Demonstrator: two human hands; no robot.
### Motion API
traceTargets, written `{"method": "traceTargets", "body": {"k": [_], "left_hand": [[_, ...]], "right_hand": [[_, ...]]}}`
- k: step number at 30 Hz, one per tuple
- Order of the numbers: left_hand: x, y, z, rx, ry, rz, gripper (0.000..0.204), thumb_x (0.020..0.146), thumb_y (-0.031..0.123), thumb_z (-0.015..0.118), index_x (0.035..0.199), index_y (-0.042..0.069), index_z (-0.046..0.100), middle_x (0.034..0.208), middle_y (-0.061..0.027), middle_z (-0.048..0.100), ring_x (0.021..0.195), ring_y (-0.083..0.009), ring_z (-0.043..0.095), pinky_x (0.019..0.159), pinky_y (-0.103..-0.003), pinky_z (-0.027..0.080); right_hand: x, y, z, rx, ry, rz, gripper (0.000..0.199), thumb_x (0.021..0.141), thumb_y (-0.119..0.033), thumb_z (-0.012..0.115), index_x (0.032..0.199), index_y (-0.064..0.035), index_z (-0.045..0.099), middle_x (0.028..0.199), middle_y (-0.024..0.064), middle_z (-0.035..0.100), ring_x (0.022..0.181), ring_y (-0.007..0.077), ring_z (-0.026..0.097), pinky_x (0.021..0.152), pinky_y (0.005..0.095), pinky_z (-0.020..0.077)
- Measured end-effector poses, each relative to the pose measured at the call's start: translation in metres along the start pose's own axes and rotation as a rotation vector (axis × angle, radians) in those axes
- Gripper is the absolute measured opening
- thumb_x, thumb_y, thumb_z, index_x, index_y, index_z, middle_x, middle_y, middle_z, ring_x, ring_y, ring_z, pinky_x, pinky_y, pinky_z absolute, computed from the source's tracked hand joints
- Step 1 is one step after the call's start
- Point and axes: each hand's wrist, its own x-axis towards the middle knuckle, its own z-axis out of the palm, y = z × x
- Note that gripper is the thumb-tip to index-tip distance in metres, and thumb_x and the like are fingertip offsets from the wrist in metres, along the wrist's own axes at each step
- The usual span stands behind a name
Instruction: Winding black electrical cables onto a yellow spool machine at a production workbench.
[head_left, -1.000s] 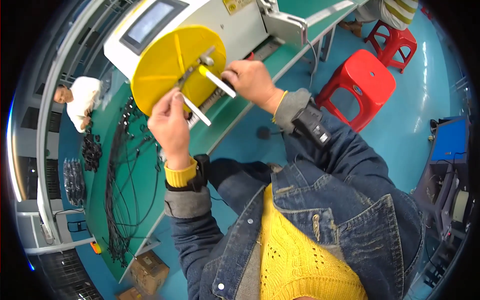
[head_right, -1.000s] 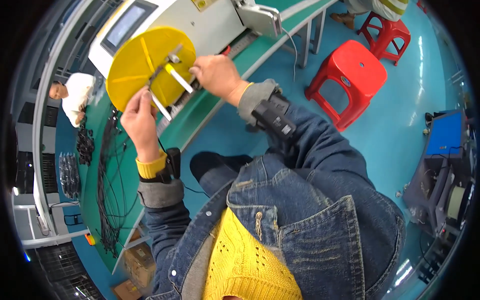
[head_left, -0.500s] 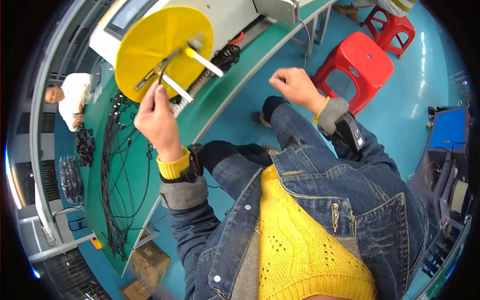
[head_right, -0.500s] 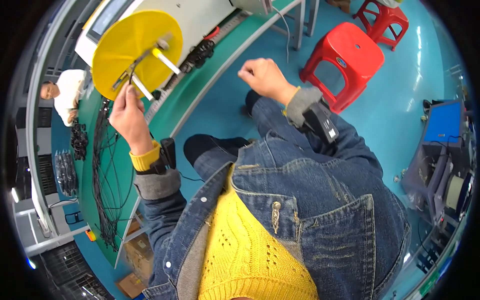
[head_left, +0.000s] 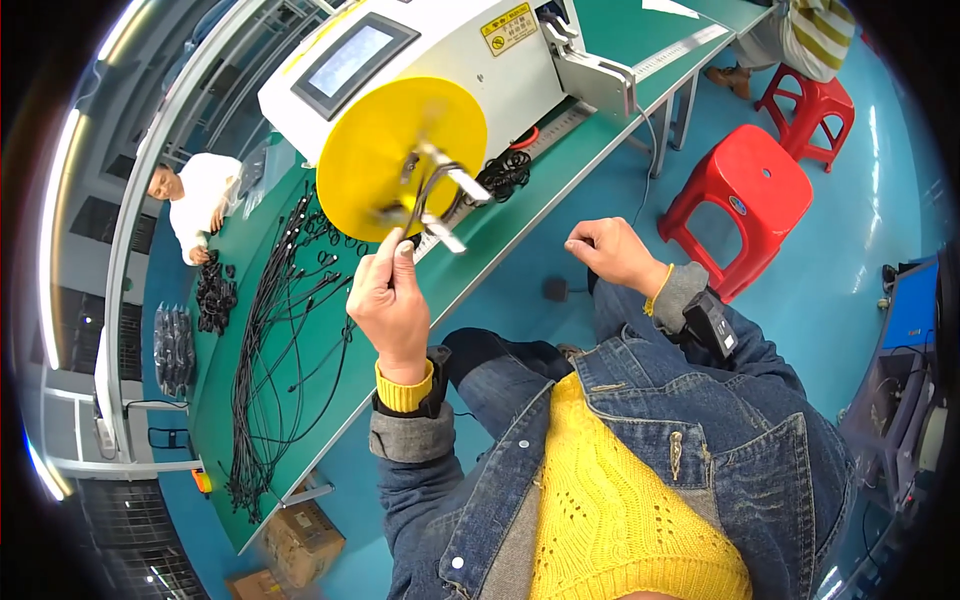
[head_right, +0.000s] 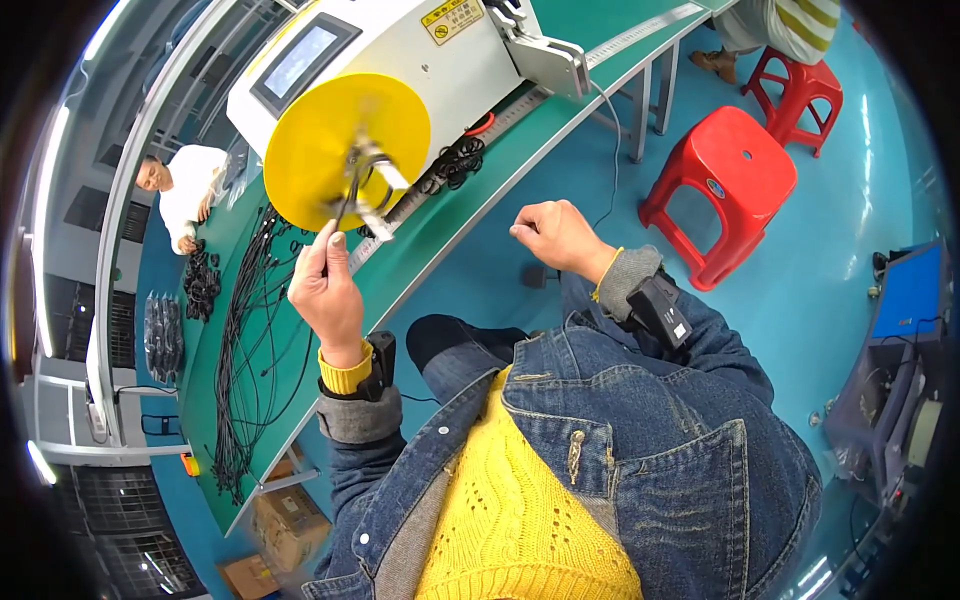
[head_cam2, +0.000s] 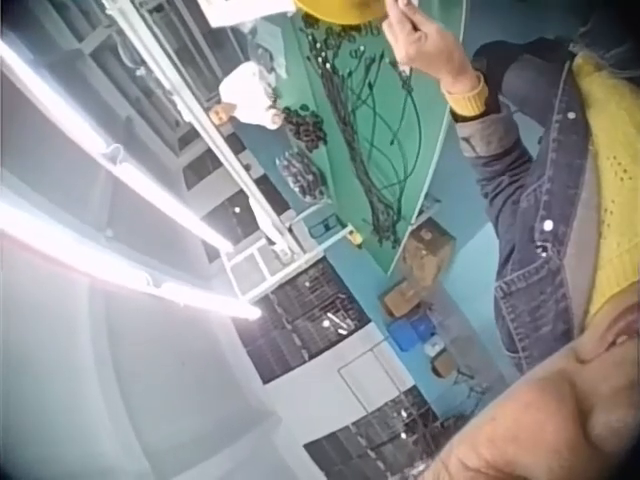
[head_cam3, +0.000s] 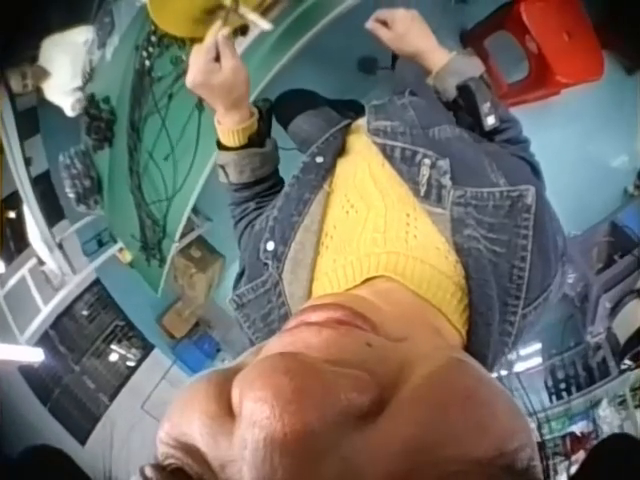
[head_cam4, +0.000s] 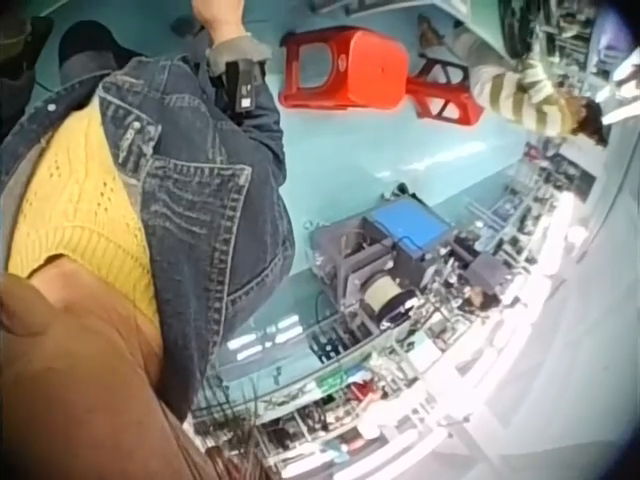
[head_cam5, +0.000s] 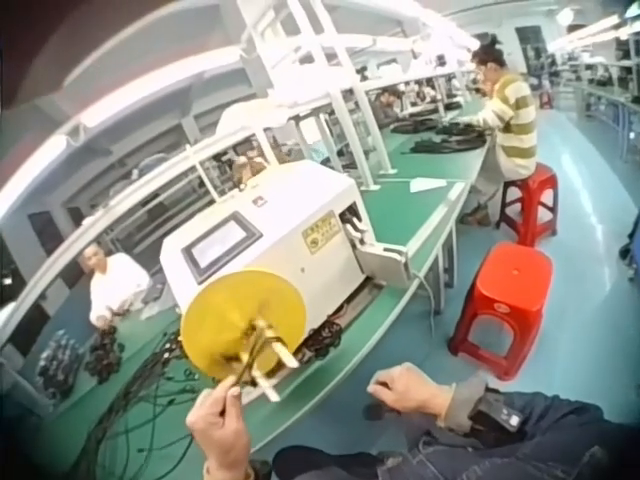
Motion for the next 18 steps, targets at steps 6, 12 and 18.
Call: {"method": "traceTargets", "body": {"k": [6, 12, 18], "left_hand": [[-0.005, 0.013, 0.006, 0.093, -0.014, 0.039, 0.019, 0.084, 0.006, 0.059, 0.102, 0.001, 0.062, 0.061, -0.0078, 0.05, 0.052, -0.016, 0.045, 0.048, -0.026, 0.037], [-0.005, 0.021, 0.022, 0.087, 0.02, 0.047, 0.023, 0.084, 0.005, 0.057, 0.106, 0.0, 0.06, 0.066, -0.0094, 0.052, 0.054, -0.019, 0.049, 0.049, -0.029, 0.041], [0.016, 0.038, 0.028, 0.419, -0.099, 0.276, 0.025, 0.084, 0.008, 0.056, 0.107, -0.002, 0.058, 0.083, -0.0141, 0.057, 0.062, -0.0261, 0.057, 0.053, -0.034, 0.046]], "right_hand": [[0.005, 0.004, -0.003, 0.014, -0.032, 0.017, 0.019, 0.077, -0.018, 0.059, 0.077, 0.0001, 0.064, 0.066, 0.0161, 0.061, 0.062, 0.0305, 0.06, 0.058, 0.0366, 0.0471], [0.021, -0.017, -0.008, 0.053, 0.015, -0.13, 0.017, 0.077, -0.016, 0.06, 0.076, 0.0002, 0.063, 0.064, 0.0141, 0.061, 0.058, 0.0269, 0.059, 0.055, 0.0331, 0.0462], [0.046, -0.077, -0.011, 0.205, 0.068, -0.385, 0.019, 0.078, -0.019, 0.063, 0.075, -0.0009, 0.062, 0.062, 0.0121, 0.06, 0.05, 0.0239, 0.055, 0.05, 0.0302, 0.044]]}}
